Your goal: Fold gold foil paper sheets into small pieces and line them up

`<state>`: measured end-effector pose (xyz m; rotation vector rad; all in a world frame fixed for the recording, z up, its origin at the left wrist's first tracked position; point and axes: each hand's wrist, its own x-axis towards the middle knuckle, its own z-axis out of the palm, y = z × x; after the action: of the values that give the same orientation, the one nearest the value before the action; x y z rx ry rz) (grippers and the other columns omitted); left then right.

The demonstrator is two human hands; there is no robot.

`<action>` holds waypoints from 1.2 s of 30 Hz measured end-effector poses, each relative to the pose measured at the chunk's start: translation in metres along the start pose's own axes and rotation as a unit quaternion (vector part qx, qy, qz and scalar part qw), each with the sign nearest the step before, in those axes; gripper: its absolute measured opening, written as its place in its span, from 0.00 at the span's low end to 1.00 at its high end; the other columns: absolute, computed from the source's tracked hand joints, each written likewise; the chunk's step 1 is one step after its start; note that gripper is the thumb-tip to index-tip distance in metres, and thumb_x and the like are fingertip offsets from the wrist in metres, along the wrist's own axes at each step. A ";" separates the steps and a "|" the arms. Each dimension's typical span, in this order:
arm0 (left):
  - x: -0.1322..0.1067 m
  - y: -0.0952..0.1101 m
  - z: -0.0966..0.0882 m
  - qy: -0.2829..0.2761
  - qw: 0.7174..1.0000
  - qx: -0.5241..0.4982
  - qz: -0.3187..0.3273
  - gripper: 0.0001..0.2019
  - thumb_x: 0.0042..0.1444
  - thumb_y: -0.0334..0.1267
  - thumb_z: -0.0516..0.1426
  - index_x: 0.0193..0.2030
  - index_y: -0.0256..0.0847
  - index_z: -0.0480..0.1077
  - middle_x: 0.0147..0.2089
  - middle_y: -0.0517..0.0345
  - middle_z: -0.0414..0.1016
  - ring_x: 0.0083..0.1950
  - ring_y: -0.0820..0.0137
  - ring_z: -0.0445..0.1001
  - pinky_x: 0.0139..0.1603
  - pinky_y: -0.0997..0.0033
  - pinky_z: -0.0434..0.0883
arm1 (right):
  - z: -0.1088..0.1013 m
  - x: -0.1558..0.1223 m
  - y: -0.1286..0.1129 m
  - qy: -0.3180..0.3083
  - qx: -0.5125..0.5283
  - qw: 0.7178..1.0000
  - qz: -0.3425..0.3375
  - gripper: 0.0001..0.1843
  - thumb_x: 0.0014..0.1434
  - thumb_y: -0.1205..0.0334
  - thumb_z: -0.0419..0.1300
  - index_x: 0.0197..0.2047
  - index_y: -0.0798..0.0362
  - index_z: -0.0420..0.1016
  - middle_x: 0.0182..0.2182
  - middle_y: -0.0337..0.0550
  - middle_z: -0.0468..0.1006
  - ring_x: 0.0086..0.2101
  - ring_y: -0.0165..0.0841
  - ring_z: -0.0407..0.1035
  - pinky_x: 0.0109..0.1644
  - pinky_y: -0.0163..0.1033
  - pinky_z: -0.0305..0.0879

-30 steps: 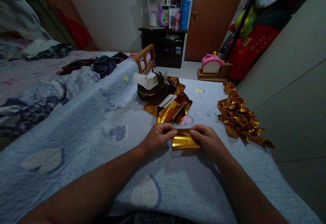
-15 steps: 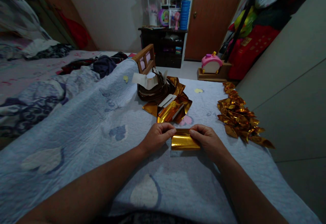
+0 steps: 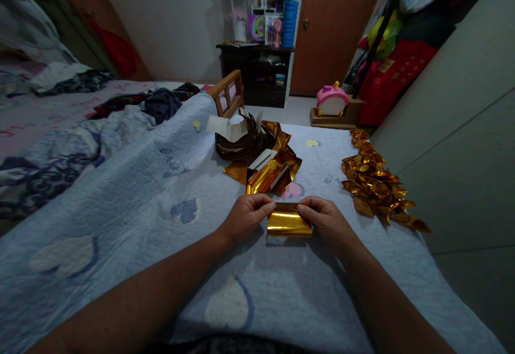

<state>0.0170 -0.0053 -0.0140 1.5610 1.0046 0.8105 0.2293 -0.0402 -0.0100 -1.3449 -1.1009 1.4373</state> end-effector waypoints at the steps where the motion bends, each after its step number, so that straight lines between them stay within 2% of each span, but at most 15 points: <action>1: 0.000 0.000 0.000 0.001 1.000 0.000 0.000 0.14 0.57 0.46 0.59 0.29 0.37 0.74 0.28 0.59 0.72 0.31 0.72 0.68 0.34 0.73 0.65 | 0.000 0.000 0.000 0.001 -0.001 1.000 -0.003 0.17 0.48 0.48 0.69 0.26 0.53 0.75 0.20 0.35 0.68 0.23 0.28 0.59 0.29 0.35 0.54; 5: 0.000 0.000 0.001 0.016 1.000 0.016 0.002 0.14 0.58 0.45 0.59 0.28 0.37 0.74 0.27 0.60 0.71 0.30 0.72 0.68 0.34 0.73 0.65 | -0.001 0.001 0.003 -0.002 -0.036 0.999 -0.022 0.15 0.51 0.49 0.66 0.27 0.53 0.74 0.20 0.35 0.68 0.23 0.28 0.59 0.29 0.36 0.54; 8: 0.000 0.001 0.003 0.027 0.997 0.067 0.008 0.14 0.59 0.42 0.57 0.27 0.37 0.74 0.26 0.60 0.72 0.29 0.72 0.68 0.34 0.73 0.64 | 0.000 0.004 0.007 0.016 -0.121 0.992 -0.042 0.13 0.54 0.51 0.61 0.27 0.52 0.74 0.20 0.36 0.69 0.23 0.30 0.61 0.29 0.37 0.55; 12: 0.000 0.000 0.004 0.034 0.984 0.171 0.021 0.12 0.61 0.37 0.55 0.30 0.37 0.76 0.29 0.58 0.76 0.32 0.70 0.72 0.37 0.72 0.65 | 0.005 0.008 0.012 0.064 -0.265 0.957 -0.100 0.09 0.56 0.57 0.58 0.29 0.51 0.74 0.24 0.40 0.74 0.27 0.34 0.66 0.33 0.38 0.59; 17: 0.002 -0.004 0.006 0.031 0.956 0.290 0.032 0.09 0.62 0.33 0.56 0.34 0.38 0.77 0.34 0.55 0.80 0.36 0.67 0.75 0.39 0.70 0.65 | 0.012 0.010 0.015 0.100 -0.350 0.923 -0.128 0.03 0.56 0.60 0.59 0.33 0.50 0.71 0.26 0.39 0.74 0.28 0.34 0.66 0.35 0.38 0.57; 20: 0.003 -0.007 0.007 0.033 0.941 0.335 0.036 0.06 0.61 0.32 0.58 0.36 0.39 0.77 0.36 0.55 0.80 0.38 0.65 0.76 0.40 0.69 0.65 | 0.016 0.013 0.018 0.124 -0.399 0.900 -0.123 0.08 0.55 0.63 0.58 0.40 0.50 0.68 0.27 0.39 0.73 0.29 0.35 0.66 0.35 0.38 0.56; 22: 0.004 -0.008 0.008 0.040 0.932 0.357 0.039 0.04 0.60 0.32 0.59 0.39 0.40 0.76 0.35 0.55 0.80 0.38 0.64 0.76 0.41 0.68 0.65 | 0.017 0.014 0.020 0.130 -0.425 0.888 -0.121 0.09 0.55 0.65 0.58 0.41 0.50 0.66 0.29 0.40 0.73 0.29 0.35 0.66 0.34 0.38 0.55; 25: 0.006 -0.010 0.009 0.043 0.920 0.386 0.053 0.05 0.60 0.32 0.59 0.43 0.41 0.73 0.35 0.57 0.79 0.36 0.65 0.75 0.40 0.68 0.65 | 0.018 0.016 0.023 0.135 -0.460 0.868 -0.130 0.08 0.56 0.65 0.58 0.40 0.49 0.64 0.30 0.40 0.73 0.30 0.35 0.66 0.34 0.38 0.54; 28: 0.007 -0.012 0.009 0.019 0.908 0.410 0.079 0.03 0.61 0.31 0.57 0.39 0.41 0.72 0.34 0.57 0.77 0.37 0.66 0.74 0.40 0.68 0.65 | 0.019 0.016 0.024 0.136 -0.484 0.853 -0.136 0.07 0.57 0.65 0.58 0.40 0.50 0.64 0.31 0.41 0.73 0.31 0.36 0.65 0.35 0.38 0.53; 31: 0.009 -0.015 0.008 -0.003 0.902 0.420 0.102 0.06 0.62 0.30 0.56 0.35 0.40 0.73 0.34 0.56 0.75 0.39 0.64 0.73 0.42 0.67 0.65 | 0.019 0.016 0.025 0.134 -0.493 0.849 -0.139 0.06 0.58 0.65 0.58 0.39 0.51 0.64 0.31 0.43 0.72 0.32 0.38 0.65 0.36 0.39 0.54; 36: 0.011 -0.018 0.003 0.032 0.896 0.421 0.134 0.05 0.60 0.30 0.58 0.40 0.39 0.76 0.42 0.51 0.72 0.46 0.61 0.71 0.47 0.64 0.68 | 0.016 0.017 0.027 0.148 -0.495 0.831 -0.209 0.06 0.57 0.69 0.57 0.39 0.51 0.67 0.38 0.48 0.72 0.40 0.41 0.65 0.43 0.42 0.60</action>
<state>0.0206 0.0049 -0.0324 2.4691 1.2983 0.6339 0.2124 -0.0308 -0.0396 -1.7536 -1.8822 0.2445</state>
